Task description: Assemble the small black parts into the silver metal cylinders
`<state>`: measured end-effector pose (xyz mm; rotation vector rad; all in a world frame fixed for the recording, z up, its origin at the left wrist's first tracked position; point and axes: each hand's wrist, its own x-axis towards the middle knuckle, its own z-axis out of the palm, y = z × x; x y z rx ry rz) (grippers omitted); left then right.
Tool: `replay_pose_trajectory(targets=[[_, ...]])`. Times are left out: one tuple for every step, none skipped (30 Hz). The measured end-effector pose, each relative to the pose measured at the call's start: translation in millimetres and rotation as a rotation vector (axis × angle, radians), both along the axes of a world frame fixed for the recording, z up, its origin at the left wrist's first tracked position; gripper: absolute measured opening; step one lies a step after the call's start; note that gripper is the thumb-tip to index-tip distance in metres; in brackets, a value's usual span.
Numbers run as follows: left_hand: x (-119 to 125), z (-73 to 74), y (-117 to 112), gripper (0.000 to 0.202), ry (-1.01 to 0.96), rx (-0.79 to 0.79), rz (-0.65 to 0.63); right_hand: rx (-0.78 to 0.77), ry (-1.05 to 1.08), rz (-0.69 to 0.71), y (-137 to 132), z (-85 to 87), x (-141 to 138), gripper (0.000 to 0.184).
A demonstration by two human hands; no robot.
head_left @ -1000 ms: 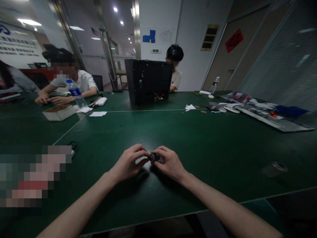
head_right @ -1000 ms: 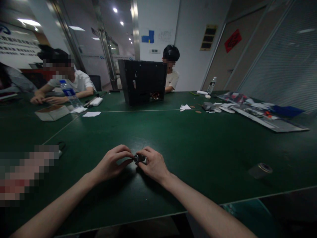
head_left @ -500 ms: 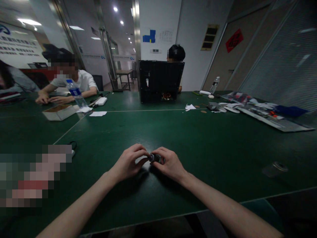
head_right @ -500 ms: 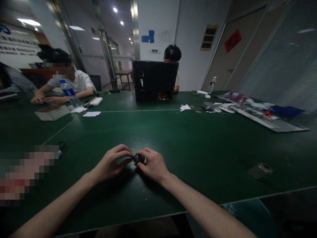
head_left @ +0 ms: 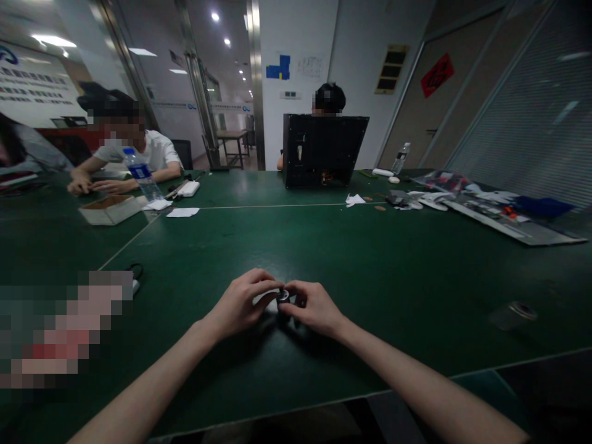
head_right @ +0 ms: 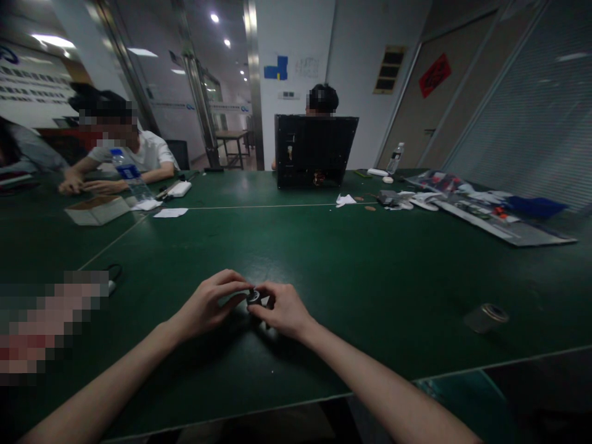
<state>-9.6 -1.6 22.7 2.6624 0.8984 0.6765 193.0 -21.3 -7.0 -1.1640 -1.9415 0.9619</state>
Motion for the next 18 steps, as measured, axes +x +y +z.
replay_pose_trajectory(targets=[[0, 0.5, 0, 0.028, 0.003, -0.007, -0.004, -0.039, 0.028, 0.015, 1, -0.2, 0, 0.025], [0, 0.8, 0, 0.029, 0.005, -0.012, -0.008, -0.08, 0.059, 0.03, 1, -0.6, 0, 0.025], [1, 1.1, 0, 0.029, 0.006, -0.018, -0.012, -0.12, 0.093, 0.048, 2, -1.2, -1, 0.025], [1, 1.3, 0, 0.029, 0.004, -0.021, -0.014, -0.161, 0.127, 0.067, 2, -1.8, -1, 0.026], [1, 1.3, 0, 0.028, 0.002, -0.023, -0.014, -0.2, 0.16, 0.086, 2, -2.6, -1, 0.027], [1, 1.4, 0, 0.028, 0.002, -0.024, -0.013, -0.235, 0.19, 0.105, 3, -3.5, -1, 0.027], [1, 1.4, 0, 0.028, 0.002, -0.024, -0.014, -0.262, 0.217, 0.125, 3, -4.5, -1, 0.028], [1, 1.5, 0, 0.028, 0.002, -0.024, -0.014, -0.283, 0.238, 0.144, 3, -5.5, -1, 0.028], [1, 1.7, -1, 0.029, 0.001, -0.024, -0.017, -0.3, 0.255, 0.162, 3, -6.4, -1, 0.029], [1, 1.8, -1, 0.029, -0.001, -0.025, -0.02, -0.31, 0.265, 0.175, 4, -7.4, -1, 0.029], [1, 2.0, -1, 0.028, -0.002, -0.027, -0.023, -0.315, 0.27, 0.183, 4, -8.2, -1, 0.03], [0, 2.1, -1, 0.028, -0.003, -0.029, -0.024, -0.318, 0.271, 0.185, 4, -8.9, -1, 0.03], [0, 2.1, -1, 0.028, -0.003, -0.03, -0.024, -0.32, 0.269, 0.184, 4, -9.4, -1, 0.03], [0, 2.1, -1, 0.027, -0.002, -0.029, -0.024, -0.321, 0.266, 0.183, 4, -9.8, -1, 0.03], [0, 2.0, -1, 0.027, -0.001, -0.029, -0.023, -0.321, 0.264, 0.182, 5, -10.0, -1, 0.029], [0, 1.8, -1, 0.027, -0.001, -0.028, -0.022, -0.324, 0.262, 0.183, 5, -10.2, -1, 0.028], [0, 1.8, -1, 0.026, -0.002, -0.027, -0.022, -0.327, 0.263, 0.184, 5, -10.3, -2, 0.027], [0, 1.8, -1, 0.026, -0.003, -0.027, -0.023, -0.329, 0.264, 0.184, 5, -10.4, -2, 0.027]])
